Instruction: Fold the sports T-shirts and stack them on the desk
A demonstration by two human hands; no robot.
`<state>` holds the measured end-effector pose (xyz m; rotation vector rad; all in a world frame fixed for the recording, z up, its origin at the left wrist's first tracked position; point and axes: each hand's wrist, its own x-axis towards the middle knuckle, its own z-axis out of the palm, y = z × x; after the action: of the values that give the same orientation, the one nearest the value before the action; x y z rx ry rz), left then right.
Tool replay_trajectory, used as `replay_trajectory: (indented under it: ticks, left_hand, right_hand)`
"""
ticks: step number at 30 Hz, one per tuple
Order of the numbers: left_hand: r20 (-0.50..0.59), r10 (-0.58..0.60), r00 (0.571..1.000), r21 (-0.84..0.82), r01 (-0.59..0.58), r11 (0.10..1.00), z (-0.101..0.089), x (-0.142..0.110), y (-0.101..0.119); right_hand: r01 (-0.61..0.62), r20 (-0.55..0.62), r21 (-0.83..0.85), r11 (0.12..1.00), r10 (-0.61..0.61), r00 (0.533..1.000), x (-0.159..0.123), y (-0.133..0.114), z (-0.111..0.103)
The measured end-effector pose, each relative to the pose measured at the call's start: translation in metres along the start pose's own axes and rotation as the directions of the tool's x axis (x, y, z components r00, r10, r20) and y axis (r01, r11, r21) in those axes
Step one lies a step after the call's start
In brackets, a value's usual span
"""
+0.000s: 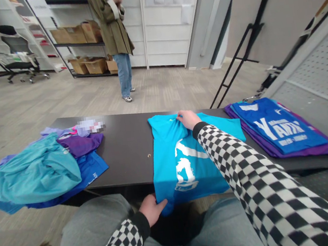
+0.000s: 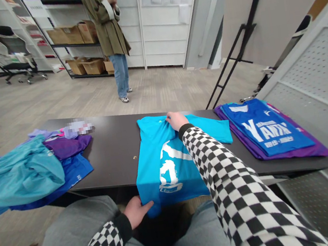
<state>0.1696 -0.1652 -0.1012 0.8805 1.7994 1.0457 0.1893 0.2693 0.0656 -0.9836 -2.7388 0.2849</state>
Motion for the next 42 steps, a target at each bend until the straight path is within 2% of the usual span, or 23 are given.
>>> replay_trajectory:
  ticks: [6,11,13,15,18,21,23,26,29,31,33,36,39,40,42]
  left_hand:
    - [0.006,-0.068,0.998,0.009,0.068,0.998,0.000,0.007,0.000]
    - [0.001,-0.048,0.999,-0.014,0.048,0.999,0.008,0.009,0.000]
    - [-0.007,-0.030,1.000,0.050,0.030,0.998,0.007,0.009,-0.004]
    - [-0.030,-0.065,0.997,0.215,0.070,0.974,0.002,0.006,-0.013]
    - [-0.065,-0.144,0.987,0.467,0.158,0.870,-0.009,-0.003,-0.031]
    - [-0.019,-0.131,0.991,0.560,0.119,0.820,-0.014,-0.019,-0.037]
    - [0.058,-0.111,0.992,0.561,0.060,0.825,-0.012,-0.030,-0.022]
    - [0.255,-0.070,0.964,0.457,-0.057,0.888,-0.001,-0.040,0.031]
    - [0.400,0.028,0.916,0.276,-0.150,0.949,0.031,-0.040,0.099]
    - [0.413,0.068,0.908,0.202,-0.164,0.966,0.067,-0.034,0.132]
    - [0.402,0.087,0.912,0.176,-0.170,0.970,0.111,-0.025,0.152]
    - [0.341,0.190,0.921,0.264,-0.288,0.921,0.174,-0.008,0.161]
    - [0.340,0.260,0.904,0.362,-0.381,0.851,0.218,0.013,0.161]
    - [0.331,0.232,0.915,0.377,-0.353,0.856,0.228,0.021,0.159]
    - [0.282,0.113,0.953,0.388,-0.221,0.895,0.245,0.038,0.154]
  right_hand:
    - [0.005,0.005,-0.017,1.000,-0.005,1.000,-0.002,0.001,0.000]
    - [0.032,0.012,-0.049,0.998,-0.031,0.999,-0.008,-0.003,-0.002]
    - [0.044,0.025,-0.076,0.996,-0.043,0.999,-0.009,-0.001,-0.008]
    - [0.046,0.038,-0.111,0.993,-0.042,0.998,-0.008,0.008,-0.023]
    - [-0.008,0.045,-0.175,0.984,0.017,0.999,-0.009,0.043,-0.062]
    - [-0.141,0.054,-0.254,0.957,0.159,0.986,-0.022,0.099,-0.108]
    - [-0.236,0.073,-0.302,0.924,0.269,0.960,-0.038,0.137,-0.131]
    - [-0.310,0.122,-0.329,0.892,0.366,0.923,-0.065,0.178,-0.143]
    - [-0.308,0.175,-0.313,0.898,0.374,0.911,-0.083,0.196,-0.134]
    - [-0.299,0.202,-0.304,0.905,0.368,0.908,-0.087,0.198,-0.125]
    - [-0.298,0.224,-0.302,0.905,0.372,0.901,-0.086,0.198,-0.117]
    - [-0.313,0.249,-0.314,0.896,0.396,0.884,-0.081,0.198,-0.111]
    - [-0.330,0.261,-0.327,0.886,0.420,0.869,-0.075,0.199,-0.111]
    - [-0.335,0.263,-0.328,0.883,0.426,0.866,-0.074,0.199,-0.112]
    - [-0.346,0.265,-0.320,0.882,0.434,0.861,-0.071,0.199,-0.115]
